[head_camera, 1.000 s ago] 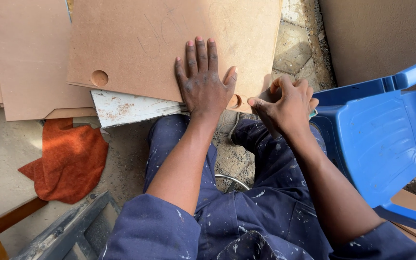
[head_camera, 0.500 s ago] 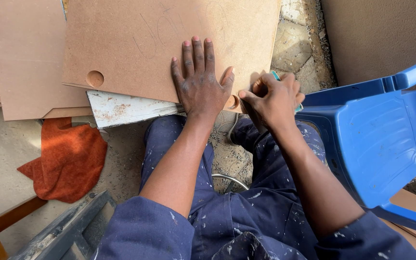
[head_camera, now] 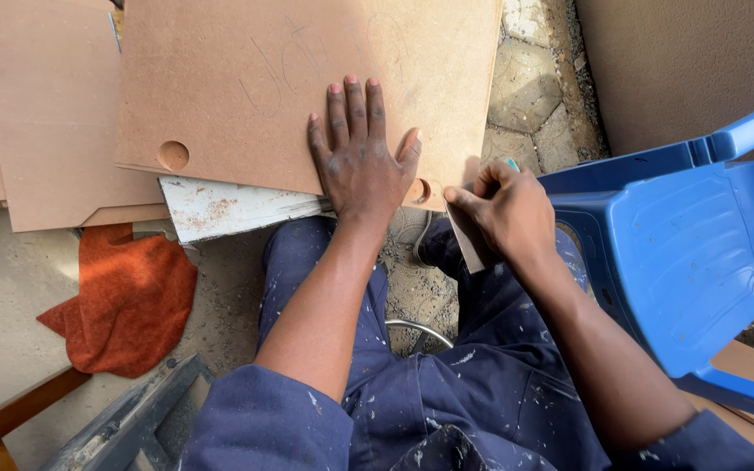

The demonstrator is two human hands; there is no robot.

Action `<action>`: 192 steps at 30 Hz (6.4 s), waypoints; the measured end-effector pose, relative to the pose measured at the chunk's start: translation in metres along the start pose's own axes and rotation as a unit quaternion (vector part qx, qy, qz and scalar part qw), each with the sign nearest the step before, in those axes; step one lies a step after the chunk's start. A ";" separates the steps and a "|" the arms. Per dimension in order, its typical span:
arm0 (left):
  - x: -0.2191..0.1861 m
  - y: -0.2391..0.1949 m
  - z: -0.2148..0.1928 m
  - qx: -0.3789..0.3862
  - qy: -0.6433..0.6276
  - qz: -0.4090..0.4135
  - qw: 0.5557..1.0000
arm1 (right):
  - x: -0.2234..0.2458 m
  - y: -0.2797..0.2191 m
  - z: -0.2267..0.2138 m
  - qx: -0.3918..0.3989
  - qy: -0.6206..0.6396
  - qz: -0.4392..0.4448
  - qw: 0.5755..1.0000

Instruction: The person sits on the floor and sands a rectangular wooden board using a sanding block. They hold the board steady with their left hand while moving the sanding block with their right hand along the edges and around the circular cutouts.

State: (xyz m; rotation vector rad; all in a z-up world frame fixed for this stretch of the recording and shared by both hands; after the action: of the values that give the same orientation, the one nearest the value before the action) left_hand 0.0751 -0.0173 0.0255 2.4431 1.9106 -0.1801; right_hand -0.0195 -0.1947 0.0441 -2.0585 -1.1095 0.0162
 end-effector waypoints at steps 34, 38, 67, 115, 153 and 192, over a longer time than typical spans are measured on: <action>-0.021 -0.091 0.046 0.035 -0.613 -0.221 0.758 | 0.010 -0.009 0.003 -0.125 0.084 -0.107 0.983; -0.026 -0.097 0.099 0.125 -0.728 -0.327 0.589 | -0.009 -0.009 0.005 -0.091 0.101 -0.027 0.990; -0.025 -0.087 0.086 0.206 -0.816 -0.383 0.380 | -0.017 -0.014 0.002 0.002 0.146 0.059 0.988; -0.014 -0.080 0.102 0.139 -0.835 -0.393 0.360 | -0.028 0.030 0.010 -0.015 0.110 -0.040 0.993; -0.029 -0.076 0.083 0.186 -0.846 -0.357 0.349 | -0.013 0.046 0.018 -0.026 0.141 -0.051 0.988; -0.025 -0.070 0.089 0.209 -0.854 -0.331 0.341 | 0.017 0.057 0.005 0.056 0.042 -0.083 0.994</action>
State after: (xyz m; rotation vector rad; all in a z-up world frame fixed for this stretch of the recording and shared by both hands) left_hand -0.0044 -0.0330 -0.0574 0.0485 1.1497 -2.1416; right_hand 0.0291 -0.1969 0.0101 -1.8465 -1.1965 -0.0891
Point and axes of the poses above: each hand's wrist, its own y-axis towards the middle knuckle, its own z-axis out of the palm, x = y × z, the point moved 8 cm from there along y, towards the middle knuckle, and after that the axes turned 15 degrees about x, right-handed, at the moved point
